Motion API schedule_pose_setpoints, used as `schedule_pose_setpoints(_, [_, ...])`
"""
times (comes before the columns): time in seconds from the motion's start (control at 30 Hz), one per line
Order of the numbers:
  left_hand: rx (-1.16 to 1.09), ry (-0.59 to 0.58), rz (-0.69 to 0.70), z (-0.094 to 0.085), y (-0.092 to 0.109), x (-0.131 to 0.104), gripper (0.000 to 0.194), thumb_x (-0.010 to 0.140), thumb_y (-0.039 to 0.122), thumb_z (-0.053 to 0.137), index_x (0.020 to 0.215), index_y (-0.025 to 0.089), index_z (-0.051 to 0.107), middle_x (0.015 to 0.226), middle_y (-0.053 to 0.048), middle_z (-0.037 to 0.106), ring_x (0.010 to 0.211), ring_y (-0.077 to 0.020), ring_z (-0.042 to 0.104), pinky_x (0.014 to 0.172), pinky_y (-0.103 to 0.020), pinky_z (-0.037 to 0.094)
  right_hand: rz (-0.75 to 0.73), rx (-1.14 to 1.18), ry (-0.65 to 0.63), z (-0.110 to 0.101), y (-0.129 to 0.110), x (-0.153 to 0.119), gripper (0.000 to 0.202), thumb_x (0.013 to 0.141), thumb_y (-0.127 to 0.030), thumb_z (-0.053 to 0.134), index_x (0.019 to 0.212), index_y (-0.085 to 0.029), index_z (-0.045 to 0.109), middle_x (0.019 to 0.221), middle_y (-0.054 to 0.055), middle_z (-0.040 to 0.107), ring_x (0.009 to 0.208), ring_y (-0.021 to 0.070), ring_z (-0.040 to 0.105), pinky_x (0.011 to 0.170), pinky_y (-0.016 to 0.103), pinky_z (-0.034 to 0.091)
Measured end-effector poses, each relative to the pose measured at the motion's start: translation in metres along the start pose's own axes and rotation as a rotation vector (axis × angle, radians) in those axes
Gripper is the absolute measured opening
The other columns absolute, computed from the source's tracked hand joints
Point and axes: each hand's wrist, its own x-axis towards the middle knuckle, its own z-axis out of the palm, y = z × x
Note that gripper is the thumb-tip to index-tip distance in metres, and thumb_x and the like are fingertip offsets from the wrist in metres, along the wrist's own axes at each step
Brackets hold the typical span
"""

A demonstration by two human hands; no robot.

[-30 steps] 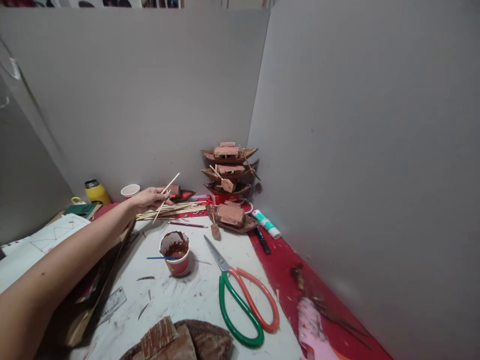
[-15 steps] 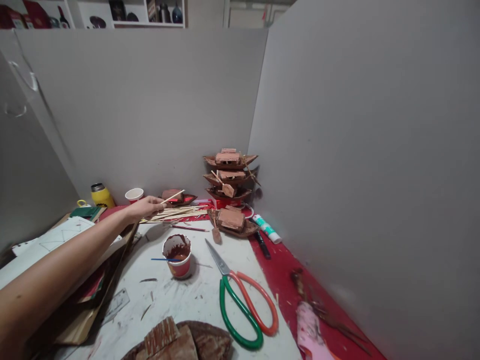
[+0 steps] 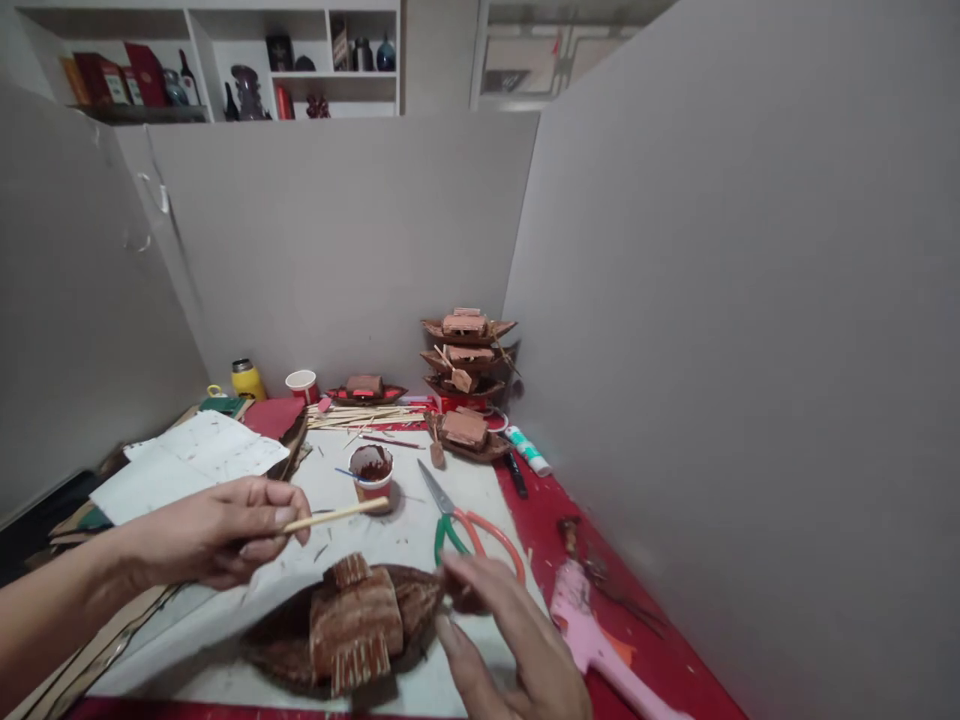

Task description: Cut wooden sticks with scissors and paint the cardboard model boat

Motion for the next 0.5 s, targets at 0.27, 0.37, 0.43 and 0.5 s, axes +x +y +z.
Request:
schedule_pose_setpoints(0.27, [0.069, -0.162, -0.086, 0.057, -0.035, 0.012, 0.023, 0.087, 0.038, 0.055, 0.099, 0.018, 0.058, 0.063, 0.005, 0.051, 0.037, -0.0044, 0.030, 0.037, -0.018, 0.030, -0.335, 0.139, -0.242, 0.002, -0.022, 0.011, 0.025, 0.095, -0.017, 0.048, 0.120, -0.018, 0.055, 0.089, 0.007, 0.070, 0.080, 0.0167, 0.066, 0.071, 0.027, 0.052])
schedule_pose_setpoints(0.37, [0.302, -0.130, -0.048, 0.065, -0.031, 0.007, 0.032, 0.092, 0.045, 0.045, 0.099, 0.018, 0.060, 0.069, 0.001, 0.060, 0.045, -0.0074, 0.042, 0.045, -0.021, 0.035, -0.306, 0.182, -0.341, 0.004, -0.023, 0.011, 0.018, 0.097, -0.016, 0.045, 0.107, -0.017, 0.060, 0.079, 0.005, 0.070, 0.067, 0.0146, 0.063, 0.062, 0.025, 0.048])
schedule_pose_setpoints(0.43, [0.538, -0.089, -0.004, 0.073, -0.027, 0.002, 0.038, 0.093, 0.047, 0.041, 0.089, 0.016, 0.064, 0.072, -0.001, 0.063, 0.054, -0.0101, 0.049, 0.053, -0.022, 0.039, -0.274, 0.198, -0.377, 0.005, -0.023, 0.009, 0.018, 0.097, -0.018, 0.045, 0.101, -0.016, 0.062, 0.083, 0.006, 0.071, 0.071, 0.0154, 0.064, 0.064, 0.026, 0.047])
schedule_pose_setpoints(0.5, [0.702, -0.059, 0.069, 0.083, -0.026, -0.002, 0.039, 0.093, 0.045, 0.042, 0.085, 0.016, 0.066, 0.074, -0.002, 0.063, 0.064, -0.0133, 0.053, 0.063, -0.024, 0.042, -0.254, 0.229, -0.403, 0.005, -0.025, 0.007, 0.019, 0.098, -0.020, 0.044, 0.095, -0.017, 0.063, 0.083, 0.006, 0.071, 0.071, 0.0149, 0.065, 0.064, 0.025, 0.046])
